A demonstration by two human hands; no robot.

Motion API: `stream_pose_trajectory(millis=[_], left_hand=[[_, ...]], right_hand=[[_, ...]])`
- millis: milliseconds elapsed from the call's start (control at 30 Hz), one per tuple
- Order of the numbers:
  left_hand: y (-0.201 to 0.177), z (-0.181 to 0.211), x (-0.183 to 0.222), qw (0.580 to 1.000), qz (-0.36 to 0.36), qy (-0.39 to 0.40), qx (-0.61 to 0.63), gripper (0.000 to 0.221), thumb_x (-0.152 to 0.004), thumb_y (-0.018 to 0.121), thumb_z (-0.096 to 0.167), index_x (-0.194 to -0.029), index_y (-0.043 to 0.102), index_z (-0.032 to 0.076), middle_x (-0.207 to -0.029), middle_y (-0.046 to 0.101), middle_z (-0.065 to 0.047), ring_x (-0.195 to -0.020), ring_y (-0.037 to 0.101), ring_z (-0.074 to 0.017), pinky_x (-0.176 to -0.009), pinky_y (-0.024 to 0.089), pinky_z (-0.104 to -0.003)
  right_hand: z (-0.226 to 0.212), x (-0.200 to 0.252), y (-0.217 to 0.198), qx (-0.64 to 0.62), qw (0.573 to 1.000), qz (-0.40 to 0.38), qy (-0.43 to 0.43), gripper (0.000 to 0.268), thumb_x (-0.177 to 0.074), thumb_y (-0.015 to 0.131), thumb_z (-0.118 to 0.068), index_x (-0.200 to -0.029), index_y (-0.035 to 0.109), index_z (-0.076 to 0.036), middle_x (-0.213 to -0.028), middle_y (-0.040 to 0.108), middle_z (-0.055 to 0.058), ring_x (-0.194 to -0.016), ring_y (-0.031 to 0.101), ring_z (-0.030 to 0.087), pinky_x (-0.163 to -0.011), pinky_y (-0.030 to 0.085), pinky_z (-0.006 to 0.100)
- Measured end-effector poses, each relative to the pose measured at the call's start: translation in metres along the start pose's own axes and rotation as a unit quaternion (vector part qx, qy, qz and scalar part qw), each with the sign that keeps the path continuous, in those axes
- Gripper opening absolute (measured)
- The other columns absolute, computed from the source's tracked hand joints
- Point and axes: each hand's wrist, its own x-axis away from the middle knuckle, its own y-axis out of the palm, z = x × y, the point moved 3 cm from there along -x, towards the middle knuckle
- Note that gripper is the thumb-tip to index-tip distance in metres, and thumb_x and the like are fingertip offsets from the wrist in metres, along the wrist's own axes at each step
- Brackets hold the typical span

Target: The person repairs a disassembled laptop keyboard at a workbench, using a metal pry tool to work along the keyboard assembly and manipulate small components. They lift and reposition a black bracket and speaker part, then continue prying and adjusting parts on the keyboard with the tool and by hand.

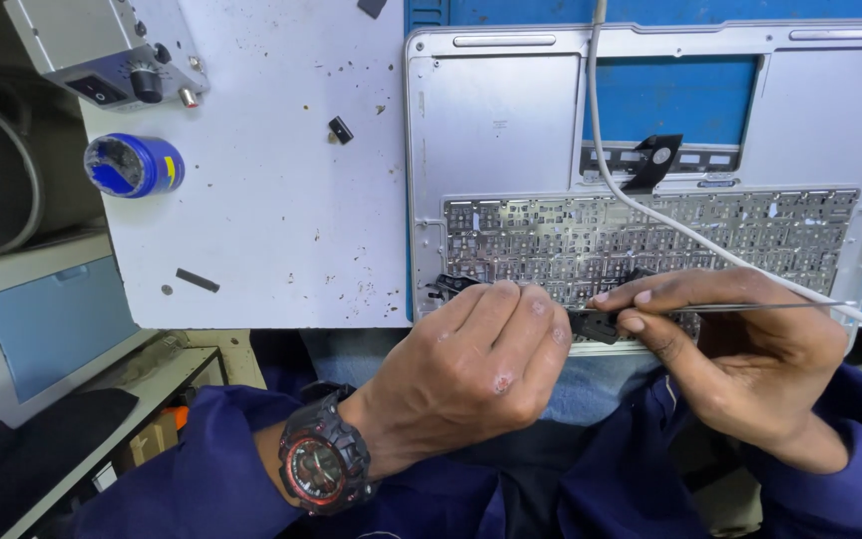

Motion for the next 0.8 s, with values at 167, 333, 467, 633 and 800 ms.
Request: stream_pose_trajectory(millis=[167,333,467,633,800], left_hand=[[0.000,0.000,0.000,1.000,0.001,0.003,0.000,0.019,-0.105,0.059,0.000,-0.090,0.069,0.005,-0.087,0.063,-0.009,-0.076,0.059,-0.0212,-0.067,0.049,-0.030],[0.000,0.000,-0.001,1.000,-0.001,0.007,-0.008,0.019,-0.104,0.057,-0.001,-0.090,0.068,0.005,-0.086,0.062,-0.008,-0.074,0.057,-0.0199,-0.065,0.047,-0.030],[0.000,0.000,0.000,1.000,0.003,0.004,0.001,0.018,-0.104,0.061,-0.001,-0.090,0.070,0.005,-0.087,0.064,-0.009,-0.076,0.060,-0.0212,-0.067,0.050,-0.030],[0.002,0.001,0.000,1.000,0.008,0.000,0.003,0.018,-0.105,0.060,0.000,-0.090,0.069,0.005,-0.087,0.064,-0.009,-0.076,0.059,-0.0216,-0.067,0.050,-0.031],[0.002,0.002,0.001,1.000,0.009,0.009,-0.014,0.020,-0.105,0.061,0.001,-0.088,0.068,0.006,-0.086,0.063,-0.008,-0.075,0.059,-0.0205,-0.067,0.050,-0.030]], right_hand=[[0.001,0.002,-0.001,0.001,1.000,0.004,0.010,0.017,-0.084,0.075,0.006,-0.093,0.061,0.009,-0.089,0.071,0.022,-0.090,0.082,0.032,-0.077,0.070,0.032],[0.005,0.004,-0.002,-0.004,1.000,0.011,0.026,0.016,-0.084,0.075,0.007,-0.092,0.062,0.010,-0.087,0.070,0.022,-0.089,0.082,0.033,-0.077,0.069,0.032],[0.004,0.004,-0.001,-0.007,1.000,0.009,0.016,0.016,-0.084,0.074,0.008,-0.093,0.062,0.011,-0.088,0.070,0.022,-0.089,0.081,0.033,-0.077,0.070,0.032],[-0.008,-0.003,0.001,0.023,1.000,-0.002,-0.014,0.015,-0.084,0.075,0.006,-0.093,0.064,0.011,-0.089,0.072,0.022,-0.087,0.081,0.030,-0.076,0.067,0.030],[-0.021,-0.006,0.007,0.102,0.983,-0.059,-0.141,0.003,-0.093,0.064,0.001,-0.090,0.065,0.003,-0.092,0.077,0.020,-0.078,0.080,0.028,-0.069,0.061,0.028]])
